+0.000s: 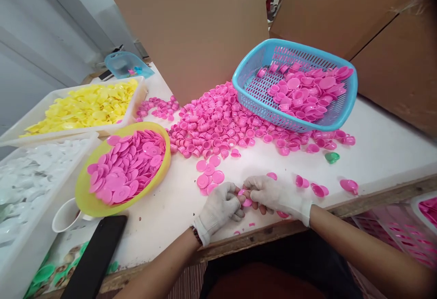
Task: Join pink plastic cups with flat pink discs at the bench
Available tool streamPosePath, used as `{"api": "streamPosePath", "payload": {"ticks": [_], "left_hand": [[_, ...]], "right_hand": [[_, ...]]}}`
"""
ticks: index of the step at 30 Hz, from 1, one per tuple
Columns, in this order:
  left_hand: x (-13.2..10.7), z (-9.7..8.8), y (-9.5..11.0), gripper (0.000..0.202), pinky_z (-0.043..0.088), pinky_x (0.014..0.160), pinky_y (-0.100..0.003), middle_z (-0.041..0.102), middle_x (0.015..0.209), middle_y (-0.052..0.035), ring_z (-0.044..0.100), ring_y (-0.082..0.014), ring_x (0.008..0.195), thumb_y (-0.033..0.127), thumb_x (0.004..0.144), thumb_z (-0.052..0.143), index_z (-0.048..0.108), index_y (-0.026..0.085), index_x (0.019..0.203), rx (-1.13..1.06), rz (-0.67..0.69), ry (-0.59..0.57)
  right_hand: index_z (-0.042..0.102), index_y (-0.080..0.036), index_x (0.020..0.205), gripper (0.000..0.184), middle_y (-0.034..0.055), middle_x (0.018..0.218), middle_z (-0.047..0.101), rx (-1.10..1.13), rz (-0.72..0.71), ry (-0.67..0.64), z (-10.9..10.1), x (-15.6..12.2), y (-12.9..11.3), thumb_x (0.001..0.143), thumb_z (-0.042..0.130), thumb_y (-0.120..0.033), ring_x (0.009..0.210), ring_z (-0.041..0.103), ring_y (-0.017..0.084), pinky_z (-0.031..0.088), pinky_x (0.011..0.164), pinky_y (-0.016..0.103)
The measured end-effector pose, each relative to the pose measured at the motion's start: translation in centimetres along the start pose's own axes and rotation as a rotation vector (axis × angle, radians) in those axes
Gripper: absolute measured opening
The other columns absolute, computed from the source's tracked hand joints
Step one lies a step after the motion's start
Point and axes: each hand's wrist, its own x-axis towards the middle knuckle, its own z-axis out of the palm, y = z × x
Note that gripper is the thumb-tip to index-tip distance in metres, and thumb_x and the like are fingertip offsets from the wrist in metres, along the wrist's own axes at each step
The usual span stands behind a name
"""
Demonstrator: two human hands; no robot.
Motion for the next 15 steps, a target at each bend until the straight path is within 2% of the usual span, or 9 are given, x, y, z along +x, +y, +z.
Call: {"api": "streamPosePath", "payload": {"ticks": [3,7,11,15], "left_hand": [[0.3,-0.1,-0.3,0.031,0.050,0.050,-0.021,0.064,0.060,-0.0018,0.061,-0.0103,0.049,0.040,0.075,0.065,0.050,0.015,0.083,-0.045,-0.028,-0.023],[0.7,0.0,-0.1,0.036,0.049,0.047,-0.020,0.064,0.059,-0.0010,0.059,-0.0094,0.046,0.045,0.071,0.068,0.048,0.016,0.080,-0.069,-0.062,-0.030],[1.2,-0.1,0.4,0.036,0.046,0.043,-0.019,0.062,0.057,0.0008,0.058,-0.0102,0.044,0.039,0.068,0.072,0.045,0.017,0.078,-0.020,-0.087,-0.043],[1.4,-0.6,0.6,0.026,0.047,0.043,-0.020,0.060,0.053,0.0030,0.059,-0.0114,0.045,0.026,0.070,0.067,0.044,0.018,0.078,-0.024,-0.143,-0.083]], "right_hand": [[0.050,-0.019,0.084,0.010,-0.0047,0.061,0.056,0.064,0.000,-0.094,-0.1,0.5,0.5,0.082,0.053,-0.028,0.039,0.051,0.005,0.035,0.035,0.015],[0.046,-0.019,0.085,0.017,-0.0051,0.062,0.058,0.124,-0.026,-0.183,-0.3,0.5,0.6,0.079,0.058,-0.030,0.041,0.053,0.006,0.038,0.036,0.014],[0.045,-0.020,0.085,0.019,-0.0070,0.056,0.056,0.131,0.041,-0.185,-0.5,0.8,0.2,0.079,0.059,-0.030,0.037,0.051,0.006,0.036,0.034,0.014],[0.044,-0.021,0.090,0.012,-0.0068,0.054,0.057,0.143,0.098,-0.309,-1.3,1.2,-0.1,0.084,0.052,-0.028,0.036,0.053,0.007,0.039,0.037,0.014]]}}
